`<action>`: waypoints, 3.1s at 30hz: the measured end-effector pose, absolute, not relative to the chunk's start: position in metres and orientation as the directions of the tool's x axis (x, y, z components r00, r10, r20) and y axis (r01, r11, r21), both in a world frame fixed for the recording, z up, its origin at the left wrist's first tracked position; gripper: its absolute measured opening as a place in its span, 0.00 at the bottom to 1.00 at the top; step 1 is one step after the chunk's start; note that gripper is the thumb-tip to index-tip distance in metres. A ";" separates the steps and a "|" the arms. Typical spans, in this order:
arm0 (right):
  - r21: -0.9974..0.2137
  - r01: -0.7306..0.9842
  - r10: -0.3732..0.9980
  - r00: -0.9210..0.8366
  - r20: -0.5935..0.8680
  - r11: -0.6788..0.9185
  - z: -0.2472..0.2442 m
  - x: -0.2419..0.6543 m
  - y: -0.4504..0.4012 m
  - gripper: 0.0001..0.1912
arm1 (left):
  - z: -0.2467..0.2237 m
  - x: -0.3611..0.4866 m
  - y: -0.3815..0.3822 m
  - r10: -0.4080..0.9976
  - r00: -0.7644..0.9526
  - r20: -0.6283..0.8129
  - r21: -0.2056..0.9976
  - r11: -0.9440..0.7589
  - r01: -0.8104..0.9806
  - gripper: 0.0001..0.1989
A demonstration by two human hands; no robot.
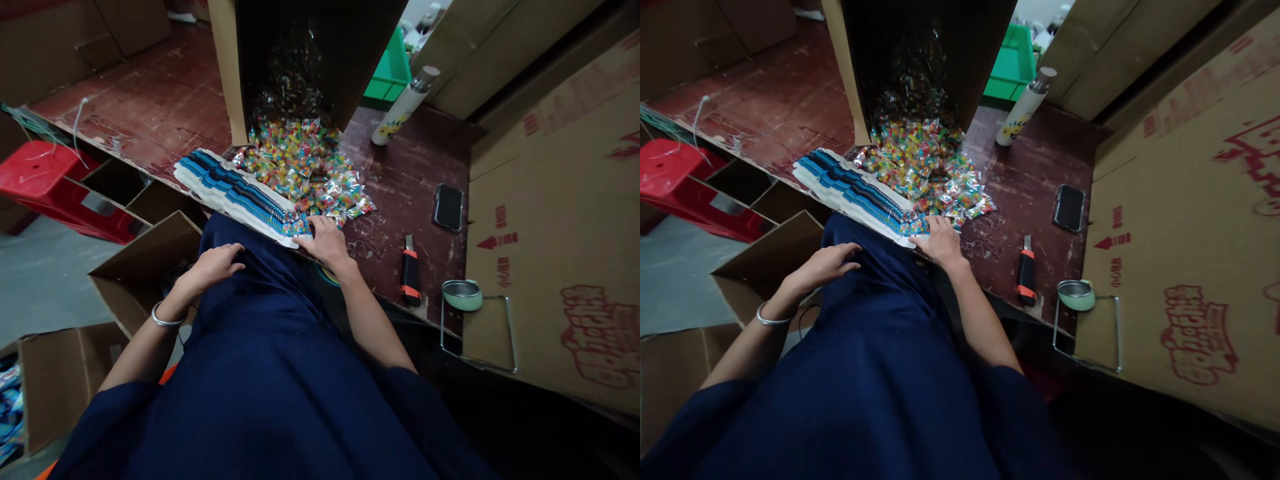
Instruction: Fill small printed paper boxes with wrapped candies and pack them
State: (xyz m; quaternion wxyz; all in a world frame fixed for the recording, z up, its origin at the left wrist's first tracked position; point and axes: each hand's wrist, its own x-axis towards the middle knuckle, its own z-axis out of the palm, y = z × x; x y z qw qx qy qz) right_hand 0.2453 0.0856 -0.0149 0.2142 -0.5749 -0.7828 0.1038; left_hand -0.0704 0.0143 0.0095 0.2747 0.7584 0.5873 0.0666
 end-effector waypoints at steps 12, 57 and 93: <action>-0.401 0.719 0.715 -0.189 0.673 0.568 0.021 0.230 0.042 0.09 | 0.025 -0.013 0.007 0.947 0.241 -0.211 0.975 0.222 -0.020 0.21; -0.942 0.180 0.958 -0.014 0.287 0.285 0.012 0.174 0.009 0.11 | 0.007 0.005 -0.006 0.986 0.151 0.076 0.986 -0.052 -0.160 0.27; -0.968 0.135 0.956 -0.237 0.175 0.211 0.032 0.198 0.019 0.24 | 0.018 0.010 -0.013 0.976 0.178 -0.130 0.972 0.160 -0.172 0.23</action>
